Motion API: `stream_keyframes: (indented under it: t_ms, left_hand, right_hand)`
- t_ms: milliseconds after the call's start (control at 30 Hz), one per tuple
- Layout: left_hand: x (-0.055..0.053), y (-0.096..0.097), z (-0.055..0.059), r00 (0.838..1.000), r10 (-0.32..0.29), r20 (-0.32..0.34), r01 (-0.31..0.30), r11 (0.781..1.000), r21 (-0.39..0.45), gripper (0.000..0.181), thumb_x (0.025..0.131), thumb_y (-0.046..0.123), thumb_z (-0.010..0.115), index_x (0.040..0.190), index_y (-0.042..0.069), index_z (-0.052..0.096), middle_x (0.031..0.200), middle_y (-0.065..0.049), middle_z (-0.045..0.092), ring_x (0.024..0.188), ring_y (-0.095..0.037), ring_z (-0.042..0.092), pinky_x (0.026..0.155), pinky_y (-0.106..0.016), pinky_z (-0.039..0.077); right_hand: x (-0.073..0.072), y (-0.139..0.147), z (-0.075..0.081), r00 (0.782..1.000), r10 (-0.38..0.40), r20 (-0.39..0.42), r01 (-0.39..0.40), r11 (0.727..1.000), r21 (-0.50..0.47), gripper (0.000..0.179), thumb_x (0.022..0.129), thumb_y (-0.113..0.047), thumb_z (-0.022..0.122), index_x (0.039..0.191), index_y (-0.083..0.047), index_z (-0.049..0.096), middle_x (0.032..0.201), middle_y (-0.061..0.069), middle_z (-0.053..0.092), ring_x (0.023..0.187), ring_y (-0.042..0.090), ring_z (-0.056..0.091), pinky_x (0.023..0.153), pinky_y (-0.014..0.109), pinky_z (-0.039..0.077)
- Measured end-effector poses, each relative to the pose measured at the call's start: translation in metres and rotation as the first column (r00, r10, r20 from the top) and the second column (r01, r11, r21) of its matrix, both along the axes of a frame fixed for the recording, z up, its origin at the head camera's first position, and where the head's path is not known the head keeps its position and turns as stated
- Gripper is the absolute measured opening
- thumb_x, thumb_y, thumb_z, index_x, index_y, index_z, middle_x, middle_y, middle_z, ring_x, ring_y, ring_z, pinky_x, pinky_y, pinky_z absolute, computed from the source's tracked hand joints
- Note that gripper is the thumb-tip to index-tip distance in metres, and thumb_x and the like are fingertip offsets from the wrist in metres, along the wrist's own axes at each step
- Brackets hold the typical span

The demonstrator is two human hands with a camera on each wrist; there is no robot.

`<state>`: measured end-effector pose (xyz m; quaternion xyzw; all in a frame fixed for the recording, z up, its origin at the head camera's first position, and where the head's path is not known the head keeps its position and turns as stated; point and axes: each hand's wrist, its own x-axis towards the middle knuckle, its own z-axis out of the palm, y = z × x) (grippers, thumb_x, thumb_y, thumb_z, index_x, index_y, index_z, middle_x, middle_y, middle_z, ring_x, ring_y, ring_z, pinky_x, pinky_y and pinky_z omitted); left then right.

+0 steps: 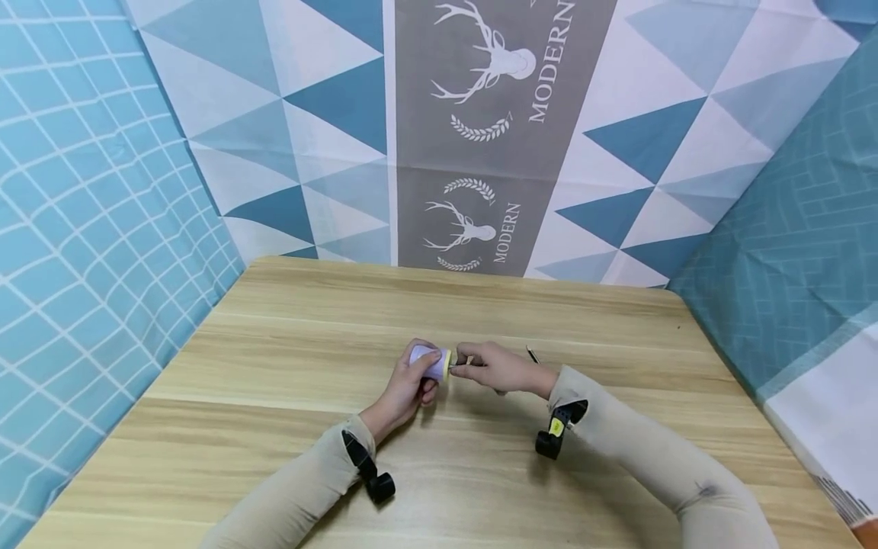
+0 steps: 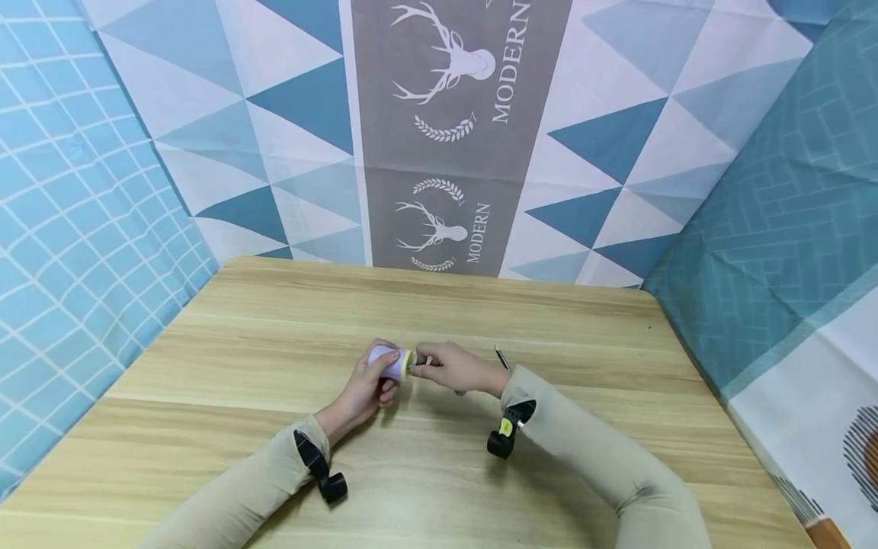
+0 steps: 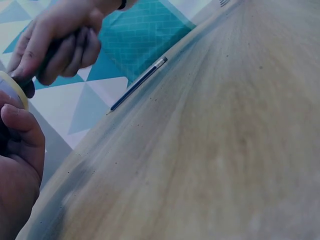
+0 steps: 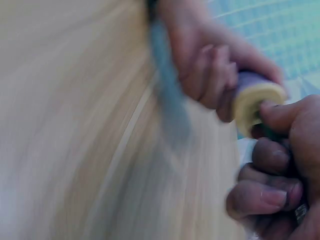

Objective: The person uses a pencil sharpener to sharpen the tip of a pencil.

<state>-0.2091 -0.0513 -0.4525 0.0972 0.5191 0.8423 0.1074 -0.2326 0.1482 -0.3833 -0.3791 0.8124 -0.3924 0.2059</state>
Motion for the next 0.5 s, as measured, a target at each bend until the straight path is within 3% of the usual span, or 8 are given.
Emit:
stream_keyframes:
  t_ms: [67, 133, 233, 300, 367, 400, 467, 500]
  left_hand:
    - [0.000, 0.000, 0.001, 1.000, -0.012, -0.007, 0.012, 1.000, 0.009, 0.016, 0.099, 0.020, 0.056, 0.107, 0.010, 0.046, 0.051, 0.003, 0.040, 0.038, -0.006, 0.038, 0.037, -0.021, 0.031]
    - [0.000, 0.001, 0.002, 0.999, -0.028, -0.016, 0.028, 1.000, 0.011, 0.015, 0.099, 0.020, 0.056, 0.107, 0.011, 0.047, 0.051, 0.003, 0.040, 0.038, -0.006, 0.039, 0.037, -0.021, 0.031]
    - [0.000, 0.002, 0.003, 0.998, -0.047, -0.028, 0.048, 0.999, 0.013, 0.014, 0.099, 0.020, 0.055, 0.107, 0.012, 0.046, 0.051, 0.003, 0.041, 0.038, -0.006, 0.040, 0.037, -0.021, 0.032]
    - [0.000, 0.003, 0.003, 0.999, -0.046, -0.024, 0.046, 0.999, 0.011, 0.014, 0.099, 0.020, 0.055, 0.107, 0.012, 0.046, 0.051, 0.003, 0.042, 0.038, -0.006, 0.040, 0.037, -0.021, 0.033]
    - [0.001, 0.002, 0.003, 0.999, -0.039, -0.016, 0.039, 0.999, 0.008, 0.013, 0.099, 0.018, 0.055, 0.106, 0.012, 0.046, 0.052, 0.003, 0.042, 0.038, -0.007, 0.040, 0.037, -0.021, 0.033]
    - [0.001, 0.001, 0.003, 0.999, -0.036, -0.011, 0.036, 0.999, 0.008, 0.012, 0.099, 0.018, 0.055, 0.106, 0.013, 0.046, 0.052, 0.003, 0.042, 0.038, -0.007, 0.040, 0.037, -0.021, 0.033]
    - [0.002, 0.000, 0.002, 0.999, -0.031, -0.005, 0.031, 0.999, 0.006, 0.011, 0.099, 0.017, 0.055, 0.106, 0.013, 0.047, 0.053, 0.003, 0.043, 0.039, -0.007, 0.040, 0.037, -0.021, 0.034]
    - [0.002, -0.001, 0.002, 1.000, -0.030, -0.008, 0.031, 1.000, 0.006, 0.012, 0.098, 0.016, 0.056, 0.106, 0.013, 0.047, 0.054, 0.003, 0.043, 0.039, -0.007, 0.040, 0.036, -0.021, 0.033]
  right_hand:
    - [-0.001, 0.001, 0.003, 0.962, -0.046, 0.270, 0.054, 0.998, -0.024, 0.020, 0.105, -0.021, 0.051, 0.092, -0.007, 0.047, 0.052, -0.006, 0.030, 0.040, 0.007, 0.024, 0.038, 0.024, 0.024]
    - [-0.001, 0.003, 0.006, 0.878, -0.080, 0.472, 0.111, 0.993, -0.038, 0.021, 0.106, -0.020, 0.049, 0.092, -0.005, 0.045, 0.050, -0.005, 0.027, 0.039, 0.007, 0.020, 0.036, 0.024, 0.020]
    - [-0.003, 0.005, 0.009, 0.789, -0.091, 0.607, 0.145, 0.989, -0.041, 0.020, 0.106, -0.017, 0.046, 0.091, -0.004, 0.043, 0.050, -0.005, 0.025, 0.038, 0.005, 0.020, 0.036, 0.022, 0.017]
    - [-0.004, 0.005, 0.009, 0.768, -0.092, 0.634, 0.145, 0.989, -0.032, 0.021, 0.106, -0.017, 0.046, 0.090, -0.005, 0.042, 0.050, -0.006, 0.026, 0.039, 0.005, 0.021, 0.037, 0.021, 0.018]
    - [-0.002, 0.004, 0.009, 0.802, -0.101, 0.589, 0.135, 0.991, -0.013, 0.022, 0.106, -0.019, 0.047, 0.089, -0.005, 0.043, 0.051, -0.005, 0.028, 0.040, 0.007, 0.022, 0.039, 0.023, 0.020]
    - [-0.001, 0.003, 0.010, 0.841, -0.111, 0.529, 0.127, 0.992, 0.006, 0.022, 0.106, -0.021, 0.048, 0.089, -0.006, 0.044, 0.051, -0.004, 0.029, 0.040, 0.008, 0.022, 0.039, 0.024, 0.022]
    - [0.006, 0.000, 0.011, 0.956, -0.112, 0.273, 0.101, 0.993, 0.053, 0.023, 0.104, -0.024, 0.052, 0.088, -0.009, 0.048, 0.053, -0.004, 0.034, 0.043, 0.008, 0.026, 0.042, 0.025, 0.025]
    - [0.010, -0.001, 0.012, 0.988, -0.116, 0.105, 0.107, 0.990, 0.090, 0.022, 0.104, -0.025, 0.054, 0.087, -0.010, 0.050, 0.054, -0.005, 0.036, 0.044, 0.008, 0.028, 0.042, 0.025, 0.027]
